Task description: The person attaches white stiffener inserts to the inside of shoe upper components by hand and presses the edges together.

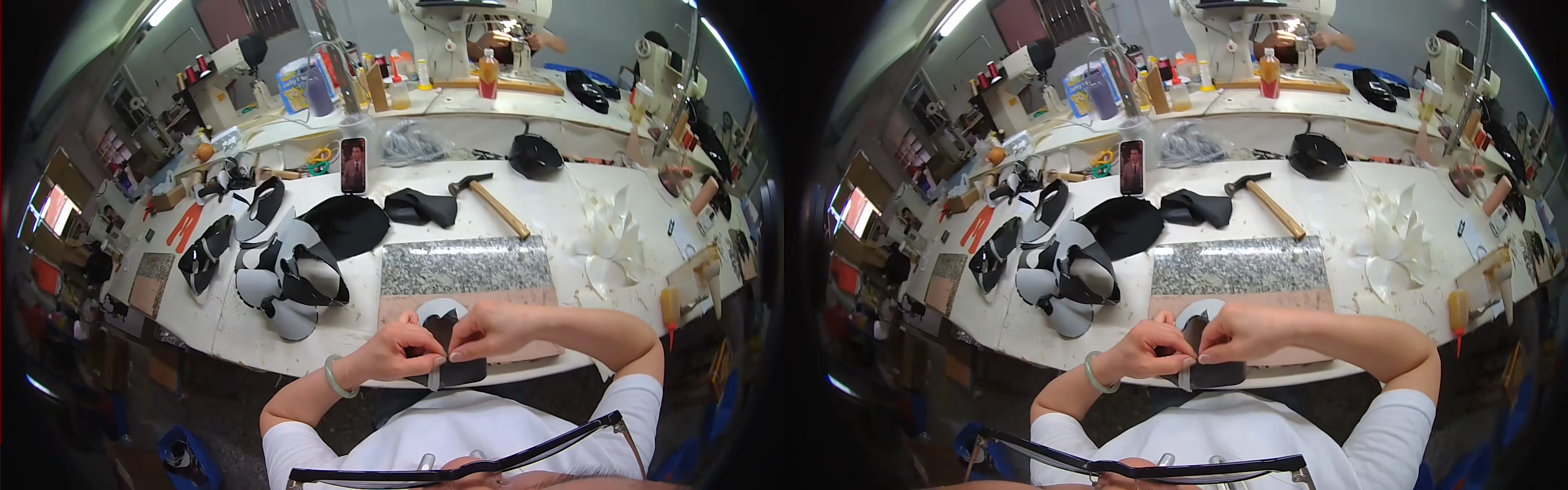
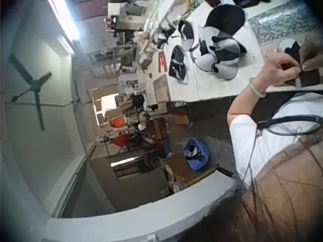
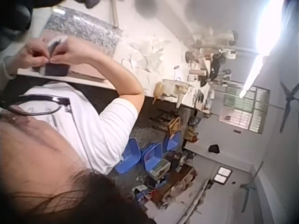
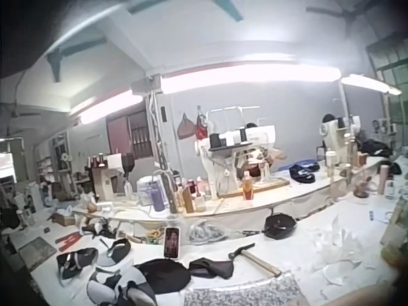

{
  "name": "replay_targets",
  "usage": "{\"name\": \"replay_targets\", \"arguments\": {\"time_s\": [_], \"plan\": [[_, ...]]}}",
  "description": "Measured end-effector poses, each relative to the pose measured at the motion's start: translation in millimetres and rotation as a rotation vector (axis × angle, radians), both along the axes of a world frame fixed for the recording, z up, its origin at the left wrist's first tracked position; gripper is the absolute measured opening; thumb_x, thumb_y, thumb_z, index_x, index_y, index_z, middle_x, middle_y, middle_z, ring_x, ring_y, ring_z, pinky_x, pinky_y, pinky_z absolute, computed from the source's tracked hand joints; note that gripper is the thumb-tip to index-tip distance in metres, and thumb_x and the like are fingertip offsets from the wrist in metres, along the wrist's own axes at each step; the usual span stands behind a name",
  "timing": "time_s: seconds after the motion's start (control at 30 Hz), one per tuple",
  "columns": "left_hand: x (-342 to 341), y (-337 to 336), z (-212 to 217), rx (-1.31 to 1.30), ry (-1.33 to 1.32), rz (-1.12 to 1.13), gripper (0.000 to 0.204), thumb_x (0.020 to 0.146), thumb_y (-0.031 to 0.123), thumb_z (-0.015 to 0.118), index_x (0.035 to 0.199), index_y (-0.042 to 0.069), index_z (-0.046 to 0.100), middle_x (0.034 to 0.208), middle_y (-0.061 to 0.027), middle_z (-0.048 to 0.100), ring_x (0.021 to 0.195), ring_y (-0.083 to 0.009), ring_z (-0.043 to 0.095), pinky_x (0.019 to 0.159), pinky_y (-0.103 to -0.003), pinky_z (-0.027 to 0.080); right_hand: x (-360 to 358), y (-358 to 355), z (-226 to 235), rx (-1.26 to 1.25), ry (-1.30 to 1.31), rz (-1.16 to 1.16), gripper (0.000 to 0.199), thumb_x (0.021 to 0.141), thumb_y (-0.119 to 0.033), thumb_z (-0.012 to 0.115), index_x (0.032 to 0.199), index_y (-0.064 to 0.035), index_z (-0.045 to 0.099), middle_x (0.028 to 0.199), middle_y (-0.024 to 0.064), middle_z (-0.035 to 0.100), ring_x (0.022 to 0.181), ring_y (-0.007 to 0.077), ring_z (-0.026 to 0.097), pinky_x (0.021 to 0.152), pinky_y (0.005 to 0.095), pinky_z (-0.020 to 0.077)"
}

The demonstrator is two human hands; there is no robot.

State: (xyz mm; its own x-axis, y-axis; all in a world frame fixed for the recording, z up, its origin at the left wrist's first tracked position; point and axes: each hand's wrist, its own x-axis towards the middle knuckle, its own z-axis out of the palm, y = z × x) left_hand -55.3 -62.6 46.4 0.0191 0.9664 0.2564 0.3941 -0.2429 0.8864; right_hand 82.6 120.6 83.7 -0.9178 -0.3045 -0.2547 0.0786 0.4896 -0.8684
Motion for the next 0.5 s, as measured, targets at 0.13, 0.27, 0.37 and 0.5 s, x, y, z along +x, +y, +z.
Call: {"name": "replay_targets", "arguments": {"time_s": [0.13,0.27,0.37,0.5], "plan": [[-0.6,-7.1,9.8,-0.017,-0.068,-0.027,0.001,0.077,0.007,0.069,0.076,0.005,0.068,0.062,0.0005,0.058,0.058,-0.0113,0.042,0.071,-0.029,0.029,14.5,-16.2,20.2,0.147,0.214,0.013,0.017,0.085,-0.020,0.061,0.087,-0.0035,0.063,0.072,0.0109,0.061,0.066,0.0251,0.059,0.062,0.0352,0.0463],[-0.6,-7.6,11.7,-0.153,-0.450,-0.143,0.010,0.084,0.016,0.066,0.081,0.007,0.067,0.070,0.0017,0.055,0.065,-0.0099,0.045,0.077,-0.029,0.031,19.7,-22.3,17.8,0.100,0.749,0.084,0.009,0.085,-0.012,0.060,0.086,-0.0058,0.053,0.077,0.0103,0.052,0.074,0.0286,0.055,0.065,0.0386,0.0450],[-7.7,-2.3,22.4,-0.149,-0.250,-0.228,0.008,0.086,0.014,0.064,0.084,0.006,0.066,0.075,0.0008,0.060,0.069,-0.0122,0.049,0.082,-0.031,0.031,29.5,-16.0,23.8,0.214,0.699,0.070,0.008,0.086,-0.011,0.059,0.087,-0.0060,0.053,0.074,0.0095,0.051,0.072,0.0287,0.054,0.065,0.0396,0.0450],[-6.0,2.3,37.4,-0.061,0.011,-0.262,0.005,0.086,0.012,0.063,0.085,0.008,0.065,0.078,0.0011,0.061,0.069,-0.0124,0.051,0.082,-0.034,0.029,33.7,-1.7,26.0,0.041,0.473,0.116,0.014,0.089,-0.017,0.058,0.096,-0.0046,0.058,0.080,0.0111,0.056,0.077,0.0290,0.056,0.068,0.0384,0.0460]]}}
